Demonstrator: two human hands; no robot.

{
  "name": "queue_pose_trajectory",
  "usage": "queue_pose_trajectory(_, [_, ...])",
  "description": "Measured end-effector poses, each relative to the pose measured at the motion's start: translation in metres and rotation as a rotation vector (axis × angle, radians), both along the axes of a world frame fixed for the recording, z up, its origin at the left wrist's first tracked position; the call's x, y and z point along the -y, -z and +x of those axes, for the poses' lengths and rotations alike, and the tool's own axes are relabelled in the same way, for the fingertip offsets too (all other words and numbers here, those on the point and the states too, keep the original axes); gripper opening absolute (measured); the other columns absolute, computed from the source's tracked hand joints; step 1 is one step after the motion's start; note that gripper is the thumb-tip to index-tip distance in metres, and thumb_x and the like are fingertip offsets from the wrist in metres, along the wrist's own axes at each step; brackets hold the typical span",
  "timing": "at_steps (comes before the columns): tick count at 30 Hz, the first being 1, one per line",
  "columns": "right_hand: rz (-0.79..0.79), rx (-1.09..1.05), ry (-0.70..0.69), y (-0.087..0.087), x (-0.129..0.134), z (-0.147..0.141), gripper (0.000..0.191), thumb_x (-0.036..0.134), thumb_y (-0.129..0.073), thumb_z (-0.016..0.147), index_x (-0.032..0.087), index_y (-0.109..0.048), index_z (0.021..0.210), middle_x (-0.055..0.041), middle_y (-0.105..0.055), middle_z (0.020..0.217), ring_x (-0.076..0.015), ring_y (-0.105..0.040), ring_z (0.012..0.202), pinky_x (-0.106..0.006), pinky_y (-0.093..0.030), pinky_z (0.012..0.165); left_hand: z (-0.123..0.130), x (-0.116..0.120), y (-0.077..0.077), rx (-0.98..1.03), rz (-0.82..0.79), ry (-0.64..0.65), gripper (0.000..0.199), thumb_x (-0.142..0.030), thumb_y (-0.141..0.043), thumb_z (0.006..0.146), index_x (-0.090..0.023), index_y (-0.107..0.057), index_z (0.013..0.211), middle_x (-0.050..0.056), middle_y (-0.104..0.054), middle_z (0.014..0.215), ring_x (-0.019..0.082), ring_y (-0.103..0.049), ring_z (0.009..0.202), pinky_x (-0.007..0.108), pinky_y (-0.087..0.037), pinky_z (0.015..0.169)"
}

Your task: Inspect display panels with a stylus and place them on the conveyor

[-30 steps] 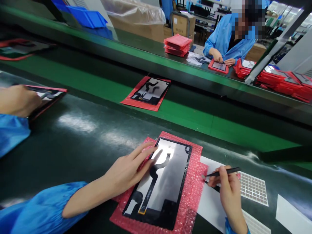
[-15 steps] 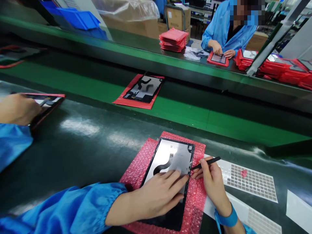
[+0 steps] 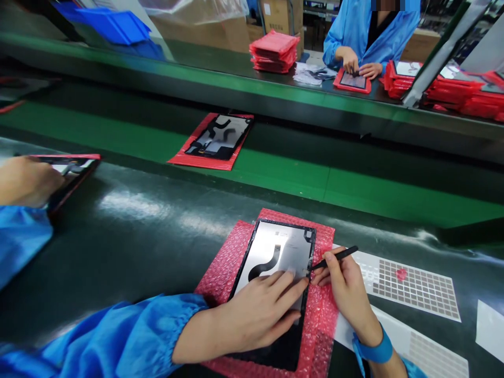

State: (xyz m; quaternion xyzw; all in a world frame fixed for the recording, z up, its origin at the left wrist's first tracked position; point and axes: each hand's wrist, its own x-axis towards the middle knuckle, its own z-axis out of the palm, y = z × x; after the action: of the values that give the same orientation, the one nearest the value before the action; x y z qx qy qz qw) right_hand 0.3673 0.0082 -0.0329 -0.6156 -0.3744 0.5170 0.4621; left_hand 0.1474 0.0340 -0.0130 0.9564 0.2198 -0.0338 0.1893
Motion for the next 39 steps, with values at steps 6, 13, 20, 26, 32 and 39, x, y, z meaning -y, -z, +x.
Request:
queue_pose_trajectory(6, [-0.012,0.023,0.003,-0.0029,-0.0010,-0.0012,0.055,0.077,-0.070,0.089,0.023,-0.060,0.093,-0.0054,-0.078,0.068,-0.0220,-0.077,0.056,-0.031,-0.065,0.054,-0.0002,-0.0001,0.0023,0.039,-0.043,-0.042,0.051,-0.038,-0.051,0.108,-0.013,-0.042,0.151,0.020,-0.061,0.134,0.035,-0.066,0.119,0.048,-0.062,0.091])
queue_pose_trajectory(13, [0.004,0.003,-0.018,0.0030,0.0001,0.0017,0.049,0.071,-0.069,0.094,0.023,-0.059,0.094,-0.0056,-0.079,0.071,-0.0203,-0.077,0.058,-0.029,-0.065,0.055,-0.0006,-0.0023,0.0028,0.033,0.000,-0.008,0.053,-0.039,-0.051,0.107,-0.008,-0.043,0.150,0.021,-0.063,0.128,0.037,-0.071,0.103,0.049,-0.064,0.077])
queue_pose_trajectory(20, [0.005,0.004,-0.035,0.0036,0.0008,0.0026,0.045,0.067,-0.066,0.098,0.023,-0.058,0.096,-0.0056,-0.079,0.072,-0.0203,-0.078,0.060,-0.029,-0.065,0.057,0.0016,-0.0040,0.0001,-0.016,0.007,0.017,0.064,-0.040,-0.049,0.108,-0.002,-0.033,0.158,0.022,-0.062,0.131,0.036,-0.071,0.103,0.049,-0.065,0.079])
queue_pose_trajectory(26, [0.006,0.027,-0.044,0.0027,0.0012,0.0021,0.044,0.066,-0.065,0.100,0.023,-0.058,0.096,-0.0052,-0.079,0.072,-0.0202,-0.078,0.060,-0.029,-0.065,0.057,0.0025,-0.0032,-0.0004,-0.029,0.013,0.016,0.066,-0.040,-0.045,0.108,-0.001,-0.030,0.160,0.023,-0.062,0.130,0.036,-0.070,0.101,0.051,-0.066,0.077])
queue_pose_trajectory(32, [0.010,0.026,-0.037,0.0034,0.0022,0.0018,0.044,0.065,-0.066,0.099,0.023,-0.059,0.097,-0.0061,-0.080,0.076,-0.0206,-0.078,0.061,-0.029,-0.066,0.057,0.0005,-0.0008,0.0024,-0.012,0.027,0.009,0.067,-0.040,-0.046,0.108,-0.001,-0.030,0.160,0.023,-0.062,0.131,0.036,-0.069,0.102,0.051,-0.066,0.079])
queue_pose_trajectory(39, [0.053,0.034,-0.027,0.0057,0.0013,-0.0019,0.041,0.062,-0.066,0.101,0.022,-0.060,0.097,-0.0056,-0.079,0.073,-0.0191,-0.077,0.058,-0.028,-0.065,0.055,-0.0003,0.0010,0.0054,0.027,0.037,-0.012,0.066,-0.039,-0.048,0.107,-0.002,-0.033,0.159,0.021,-0.063,0.129,0.035,-0.070,0.101,0.051,-0.067,0.079])
